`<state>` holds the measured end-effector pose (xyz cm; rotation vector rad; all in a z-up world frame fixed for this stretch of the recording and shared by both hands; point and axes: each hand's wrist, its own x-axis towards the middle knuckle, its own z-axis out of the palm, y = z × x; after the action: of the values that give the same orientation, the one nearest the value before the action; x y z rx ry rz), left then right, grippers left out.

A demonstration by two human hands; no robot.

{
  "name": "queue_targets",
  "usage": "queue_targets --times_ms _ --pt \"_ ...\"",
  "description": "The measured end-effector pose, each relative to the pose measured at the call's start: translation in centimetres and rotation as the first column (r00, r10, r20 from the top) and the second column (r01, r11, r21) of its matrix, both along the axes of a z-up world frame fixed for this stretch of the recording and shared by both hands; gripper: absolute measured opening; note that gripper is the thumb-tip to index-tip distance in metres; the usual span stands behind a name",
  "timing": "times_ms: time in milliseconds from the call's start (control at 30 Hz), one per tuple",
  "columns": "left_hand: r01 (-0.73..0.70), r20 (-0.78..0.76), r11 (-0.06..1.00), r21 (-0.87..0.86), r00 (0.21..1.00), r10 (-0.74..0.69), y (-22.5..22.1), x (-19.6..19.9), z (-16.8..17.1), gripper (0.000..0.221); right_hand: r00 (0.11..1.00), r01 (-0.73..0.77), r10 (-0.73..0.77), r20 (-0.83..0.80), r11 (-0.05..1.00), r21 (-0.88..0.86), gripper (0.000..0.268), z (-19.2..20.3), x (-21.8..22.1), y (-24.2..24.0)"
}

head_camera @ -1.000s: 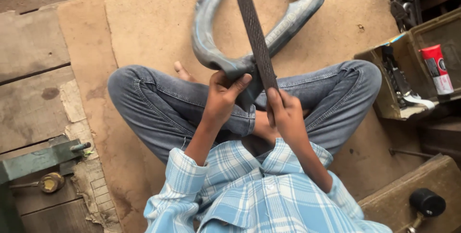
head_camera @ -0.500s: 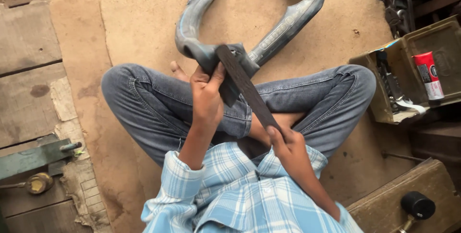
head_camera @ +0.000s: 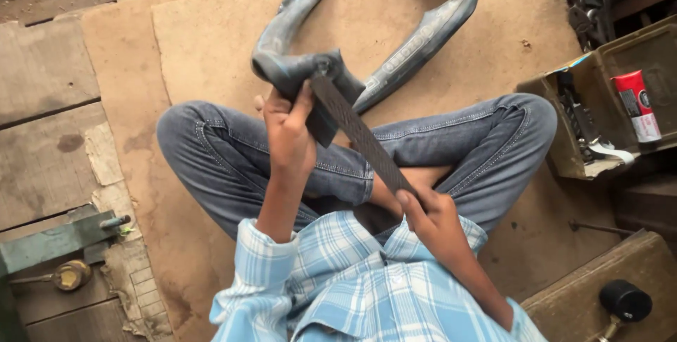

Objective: Filing the surface of a motorcycle inner tube in preparation for a patch repair.

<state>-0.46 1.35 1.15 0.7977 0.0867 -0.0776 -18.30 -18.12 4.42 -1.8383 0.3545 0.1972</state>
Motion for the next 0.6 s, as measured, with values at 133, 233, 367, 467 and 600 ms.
queue_targets --times_ms 133,233,367,467,600 --pt "0.065 -0.037 0.991 0.115 0.997 -0.061 -0.6 -2.2 0.1 0.020 0.999 0.035 -0.034 -0.025 0.999 0.016 0.036 -2.0 0.6 -0.3" --pt "0.161 0.082 0.772 0.615 0.960 -0.266 -1.7 -5.2 -0.8 0.015 0.998 0.031 -0.023 -0.062 0.991 0.128 0.046 -1.2 4.0 0.5" --pt "0.250 0.056 0.859 0.447 0.950 -0.306 -2.5 -5.2 -0.1 0.018 0.986 0.163 -0.169 0.007 0.960 0.228 0.041 1.6 6.9 0.8" --pt "0.186 0.043 0.887 0.423 0.973 -0.225 -1.9 -2.8 1.3 0.019 0.992 0.117 -0.124 0.015 0.969 0.219 0.036 1.1 4.5 -0.6" --pt "0.095 0.075 0.959 0.267 0.990 -0.119 0.2 -0.5 0.9 0.016 0.999 0.036 -0.037 0.019 0.999 0.039 0.031 -0.4 0.8 -1.6"
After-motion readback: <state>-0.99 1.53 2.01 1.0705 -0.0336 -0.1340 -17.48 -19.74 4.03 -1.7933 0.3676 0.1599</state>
